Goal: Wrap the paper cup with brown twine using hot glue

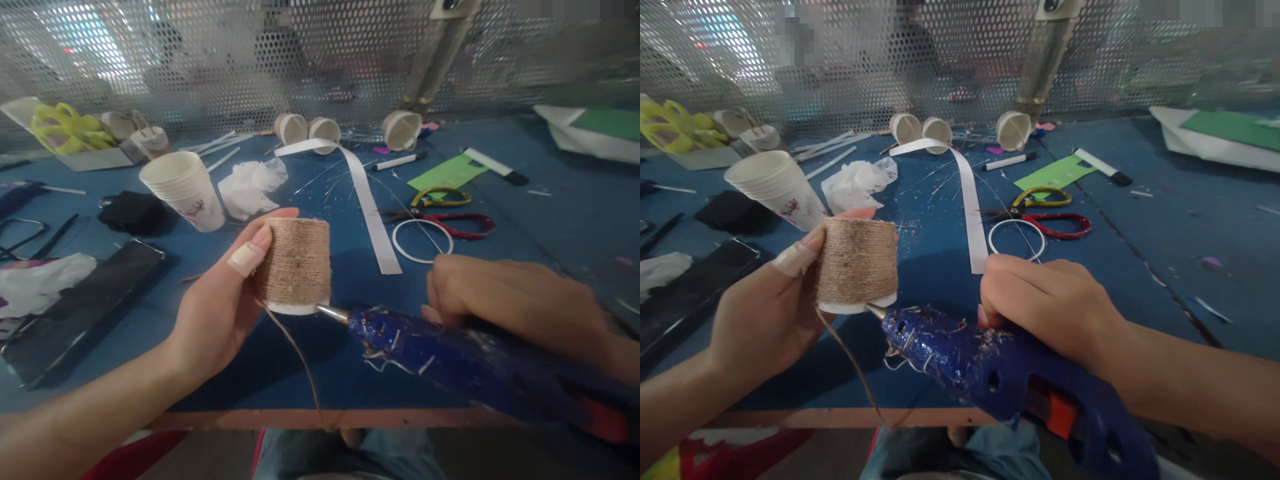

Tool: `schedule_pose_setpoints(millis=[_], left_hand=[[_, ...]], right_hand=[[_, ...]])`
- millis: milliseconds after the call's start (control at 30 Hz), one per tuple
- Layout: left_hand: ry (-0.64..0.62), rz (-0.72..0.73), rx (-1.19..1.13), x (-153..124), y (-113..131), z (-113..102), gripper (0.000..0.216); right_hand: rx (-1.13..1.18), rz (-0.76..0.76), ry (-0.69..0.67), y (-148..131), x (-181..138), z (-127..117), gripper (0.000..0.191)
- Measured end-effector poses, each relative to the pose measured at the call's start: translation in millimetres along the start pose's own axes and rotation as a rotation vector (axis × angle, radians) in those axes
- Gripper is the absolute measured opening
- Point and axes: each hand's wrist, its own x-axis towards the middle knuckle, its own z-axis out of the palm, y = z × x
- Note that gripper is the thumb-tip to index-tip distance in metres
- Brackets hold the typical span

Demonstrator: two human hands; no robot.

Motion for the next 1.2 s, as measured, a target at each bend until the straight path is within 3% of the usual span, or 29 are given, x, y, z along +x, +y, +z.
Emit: schedule_pose_setpoints(millis=[100,233,500,733,867,1067,1200], left_hand=[[0.043,-0.011,-0.009,0,1,4,0.024],[0.09,-0.026,-0.033,0,2,7,0.026],[0.043,0.008,-0.026,-3,1,2,0.023],[-0.023,0.005,0.104,-1,-4,-9,0.033],[0.055,0.088,0.17,1,-4,-9,0.036],[0.108,0.31,0.051,1,-1,-6,0.025],[0.104,0.268,0.092,-5,1,-8,0.033]], right_hand=[[-0.023,0.085,0.053,-3,-1,3,0.028],[0.001,0.114,0.018,-5,-2,5,0.029],[0.013,0.104,0.017,-4,-1,5,0.031],[0.019,0.107,0.033,-5,1,8,0.03],[-0.004,0.107,0.057,-5,4,5,0.027],[-0.126,0.193,0.172,11,11,8,0.011],[-0.033,0.307,0.155,28,17,19,0.035]])
